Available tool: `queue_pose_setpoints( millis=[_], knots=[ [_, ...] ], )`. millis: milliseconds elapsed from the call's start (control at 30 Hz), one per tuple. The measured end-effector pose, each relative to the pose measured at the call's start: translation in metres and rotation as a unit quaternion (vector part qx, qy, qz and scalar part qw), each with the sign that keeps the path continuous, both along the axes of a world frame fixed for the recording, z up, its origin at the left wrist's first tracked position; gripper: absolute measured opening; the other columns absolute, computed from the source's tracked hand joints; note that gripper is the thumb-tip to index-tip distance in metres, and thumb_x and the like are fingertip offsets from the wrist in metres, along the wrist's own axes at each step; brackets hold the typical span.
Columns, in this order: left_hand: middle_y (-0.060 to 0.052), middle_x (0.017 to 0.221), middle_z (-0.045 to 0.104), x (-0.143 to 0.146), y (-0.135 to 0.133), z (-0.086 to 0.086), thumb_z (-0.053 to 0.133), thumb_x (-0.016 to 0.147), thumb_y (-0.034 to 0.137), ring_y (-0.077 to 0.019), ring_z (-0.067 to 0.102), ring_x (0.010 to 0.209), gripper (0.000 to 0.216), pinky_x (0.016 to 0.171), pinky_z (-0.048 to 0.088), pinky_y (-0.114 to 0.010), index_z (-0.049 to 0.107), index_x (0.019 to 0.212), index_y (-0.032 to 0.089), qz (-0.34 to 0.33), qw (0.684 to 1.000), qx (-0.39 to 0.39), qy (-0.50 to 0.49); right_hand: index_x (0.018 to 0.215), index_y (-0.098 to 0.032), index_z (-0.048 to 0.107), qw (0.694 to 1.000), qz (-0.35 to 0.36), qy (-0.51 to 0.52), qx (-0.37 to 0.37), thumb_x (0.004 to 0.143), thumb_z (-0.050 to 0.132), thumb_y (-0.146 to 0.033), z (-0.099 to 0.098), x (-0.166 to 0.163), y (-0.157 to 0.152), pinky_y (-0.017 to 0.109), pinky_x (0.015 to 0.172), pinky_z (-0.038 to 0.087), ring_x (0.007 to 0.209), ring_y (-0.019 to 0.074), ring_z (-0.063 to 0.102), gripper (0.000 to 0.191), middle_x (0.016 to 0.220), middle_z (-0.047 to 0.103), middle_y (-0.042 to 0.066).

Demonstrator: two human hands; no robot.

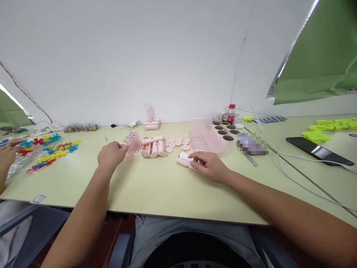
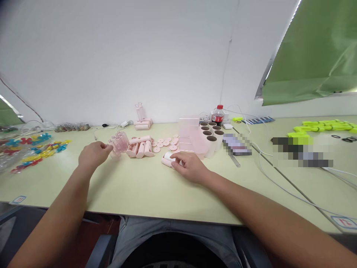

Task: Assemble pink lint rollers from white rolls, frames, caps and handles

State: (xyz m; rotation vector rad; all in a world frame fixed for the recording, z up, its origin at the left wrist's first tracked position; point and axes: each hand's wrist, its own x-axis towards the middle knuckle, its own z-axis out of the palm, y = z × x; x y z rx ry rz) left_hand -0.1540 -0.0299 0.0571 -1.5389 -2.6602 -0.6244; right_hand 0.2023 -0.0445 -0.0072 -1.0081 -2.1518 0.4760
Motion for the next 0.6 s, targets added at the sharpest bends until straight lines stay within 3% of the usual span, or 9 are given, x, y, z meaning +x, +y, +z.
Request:
queue_pose_setpoints(
  millis=[67, 133, 200, 267, 367, 400, 467, 533, 600],
  knots=[
    [-0.010, 0.074, 0.067, 0.003, -0.009, 0.004, 0.059, 0.072, 0.043, -0.0258, 0.059, 0.068, 0.024, 0.054, 0.039, -0.032, 0.060, 0.068, 0.020, -0.010, 0.997, 0.056, -0.056, 0.105, -0.017, 0.067, 1.000, 0.012, 0.015, 0.004, 0.088, 0.055, -0.034, -0.001, 0.000, 0.000, 0.028, 0.057, 0.040, 0.056, 0.0117, 0.047, 0.027, 0.080, 0.065, 0.004],
    [-0.007, 0.068, 0.064, 0.013, -0.023, 0.005, 0.061, 0.072, 0.045, -0.0173, 0.052, 0.055, 0.027, 0.048, 0.034, -0.027, 0.058, 0.066, 0.019, -0.077, 0.968, 0.132, -0.198, 0.114, -0.018, 0.063, 0.999, 0.039, 0.036, -0.004, 0.088, 0.056, -0.033, -0.003, -0.001, 0.000, 0.026, 0.056, 0.040, 0.054, 0.0102, 0.044, 0.030, 0.082, 0.064, 0.003],
    [-0.003, 0.063, 0.061, 0.034, -0.042, -0.002, 0.060, 0.074, 0.049, -0.0106, 0.043, 0.045, 0.032, 0.043, 0.029, -0.024, 0.057, 0.069, 0.018, -0.190, 0.881, 0.168, -0.399, 0.131, -0.022, 0.051, 0.995, 0.082, 0.054, -0.018, 0.088, 0.058, -0.030, -0.005, -0.003, -0.002, 0.025, 0.056, 0.041, 0.055, 0.0088, 0.044, 0.045, 0.091, 0.062, 0.003],
    [-0.001, 0.053, 0.055, 0.066, -0.062, -0.016, 0.057, 0.077, 0.057, -0.0094, 0.042, 0.041, 0.041, 0.041, 0.028, -0.022, 0.058, 0.071, 0.017, -0.278, 0.784, 0.102, -0.545, 0.143, -0.028, 0.037, 0.989, 0.134, 0.063, -0.018, 0.086, 0.062, -0.028, -0.008, -0.008, -0.006, 0.023, 0.056, 0.043, 0.058, 0.0080, 0.045, 0.062, 0.101, 0.060, 0.004],
    [-0.001, 0.053, 0.055, 0.112, -0.084, -0.040, 0.060, 0.078, 0.059, -0.0089, 0.045, 0.042, 0.044, 0.041, 0.030, -0.020, 0.060, 0.075, 0.016, -0.313, 0.703, -0.015, -0.639, 0.144, -0.029, 0.038, 0.978, 0.201, 0.062, 0.009, 0.085, 0.065, -0.028, -0.008, -0.015, -0.017, 0.023, 0.056, 0.044, 0.061, 0.0086, 0.048, 0.065, 0.104, 0.060, 0.005],
    [-0.002, 0.058, 0.059, 0.121, -0.087, -0.046, 0.061, 0.079, 0.059, -0.0088, 0.047, 0.043, 0.044, 0.041, 0.031, -0.020, 0.059, 0.076, 0.016, -0.317, 0.695, -0.037, -0.645, 0.140, -0.028, 0.045, 0.974, 0.217, 0.059, 0.017, 0.085, 0.065, -0.029, -0.007, -0.016, -0.020, 0.024, 0.058, 0.045, 0.062, 0.0096, 0.050, 0.059, 0.101, 0.062, 0.005],
    [-0.004, 0.068, 0.064, 0.124, -0.086, -0.052, 0.059, 0.080, 0.061, -0.0087, 0.049, 0.046, 0.046, 0.043, 0.033, -0.020, 0.060, 0.076, 0.015, -0.347, 0.721, -0.067, -0.597, 0.129, -0.025, 0.057, 0.971, 0.231, 0.055, 0.025, 0.086, 0.065, -0.031, -0.004, -0.017, -0.024, 0.027, 0.064, 0.048, 0.069, 0.0130, 0.055, 0.044, 0.095, 0.065, 0.005],
    [-0.005, 0.072, 0.067, 0.111, -0.076, -0.051, 0.055, 0.081, 0.064, -0.0098, 0.051, 0.048, 0.050, 0.047, 0.036, -0.022, 0.064, 0.073, 0.015, -0.379, 0.782, -0.078, -0.489, 0.116, -0.023, 0.065, 0.973, 0.221, 0.060, 0.021, 0.087, 0.063, -0.033, -0.001, -0.017, -0.024, 0.029, 0.069, 0.049, 0.074, 0.0154, 0.058, 0.031, 0.092, 0.067, 0.006],
    [-0.005, 0.066, 0.066, 0.090, -0.067, -0.047, 0.052, 0.080, 0.067, -0.0129, 0.051, 0.049, 0.054, 0.050, 0.039, -0.025, 0.066, 0.068, 0.016, -0.371, 0.842, -0.065, -0.386, 0.100, -0.022, 0.069, 0.978, 0.195, 0.073, 0.010, 0.090, 0.059, -0.033, 0.001, -0.017, -0.021, 0.030, 0.069, 0.049, 0.072, 0.0157, 0.058, 0.018, 0.086, 0.066, 0.005]
  ],
)
